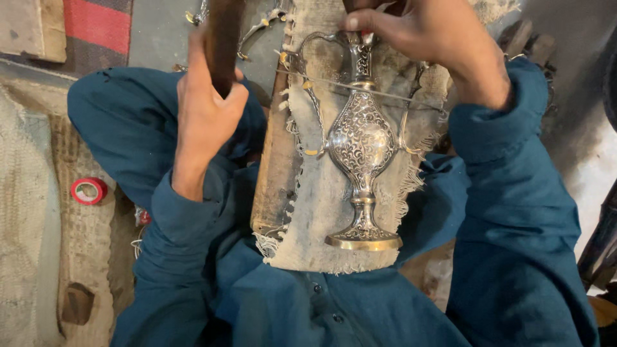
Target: The person sits cross-legged on the floor with an ornate metal ewer clamped on a wooden board on their lap. They wrap string around the vessel, hold a punch against the neck, and repeatedly strike the punch with a wooden mallet, repositioning the ewer and re-tying the string between rounds of hammering.
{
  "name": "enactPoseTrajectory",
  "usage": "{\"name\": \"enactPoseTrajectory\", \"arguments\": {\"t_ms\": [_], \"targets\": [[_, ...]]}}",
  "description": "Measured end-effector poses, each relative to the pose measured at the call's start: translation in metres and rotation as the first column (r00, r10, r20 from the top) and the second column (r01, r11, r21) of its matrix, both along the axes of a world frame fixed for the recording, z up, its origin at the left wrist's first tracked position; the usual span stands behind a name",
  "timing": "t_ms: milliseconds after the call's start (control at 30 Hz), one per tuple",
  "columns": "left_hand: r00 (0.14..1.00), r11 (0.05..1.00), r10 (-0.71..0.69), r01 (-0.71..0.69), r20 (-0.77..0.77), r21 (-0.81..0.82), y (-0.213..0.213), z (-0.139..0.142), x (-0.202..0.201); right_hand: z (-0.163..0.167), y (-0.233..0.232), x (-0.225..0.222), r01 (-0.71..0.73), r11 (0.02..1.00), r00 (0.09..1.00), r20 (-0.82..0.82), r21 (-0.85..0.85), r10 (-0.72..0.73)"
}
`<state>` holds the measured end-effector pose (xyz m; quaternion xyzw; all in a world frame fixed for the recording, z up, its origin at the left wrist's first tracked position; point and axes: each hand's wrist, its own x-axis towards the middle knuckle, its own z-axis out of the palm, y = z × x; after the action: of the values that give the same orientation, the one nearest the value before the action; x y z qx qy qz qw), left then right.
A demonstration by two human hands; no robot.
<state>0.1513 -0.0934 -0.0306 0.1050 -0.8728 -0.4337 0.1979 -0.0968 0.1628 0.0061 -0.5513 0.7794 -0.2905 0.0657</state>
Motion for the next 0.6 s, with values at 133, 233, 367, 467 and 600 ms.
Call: {"name": "enactPoseTrajectory", "arguments": {"t_ms": [133, 233, 367, 467, 600], "targets": [[0.999, 0.999, -0.022, 0.023, 0.037, -0.026, 0.005, 0.001, -0.003, -0.01, 0.003, -0.005, -0.194, 0.96, 0.979, 0.023, -0.202, 0.202], [1.0, 1.0, -0.001, 0.002, 0.032, -0.031, 0.007, 0.007, -0.006, -0.01, 0.002, -0.006, -0.226, 0.948, 0.969, 0.05, -0.224, 0.242], [0.998, 0.986, -0.009, 0.0, -0.058, -0.164, 0.008, 0.015, -0.008, 0.0, -0.004, -0.005, -0.204, 0.97, 0.978, -0.062, -0.132, 0.197], [0.997, 0.851, 0.066, -0.04, 0.032, -0.524, 0.007, 0.018, -0.011, 0.007, -0.011, -0.003, -0.22, 0.971, 0.972, -0.098, -0.09, 0.211], [0.997, 0.994, 0.07, -0.072, -0.017, -0.079, 0.006, 0.018, -0.016, 0.012, -0.013, 0.002, -0.088, 0.996, 0.995, 0.042, 0.029, 0.087]]}}
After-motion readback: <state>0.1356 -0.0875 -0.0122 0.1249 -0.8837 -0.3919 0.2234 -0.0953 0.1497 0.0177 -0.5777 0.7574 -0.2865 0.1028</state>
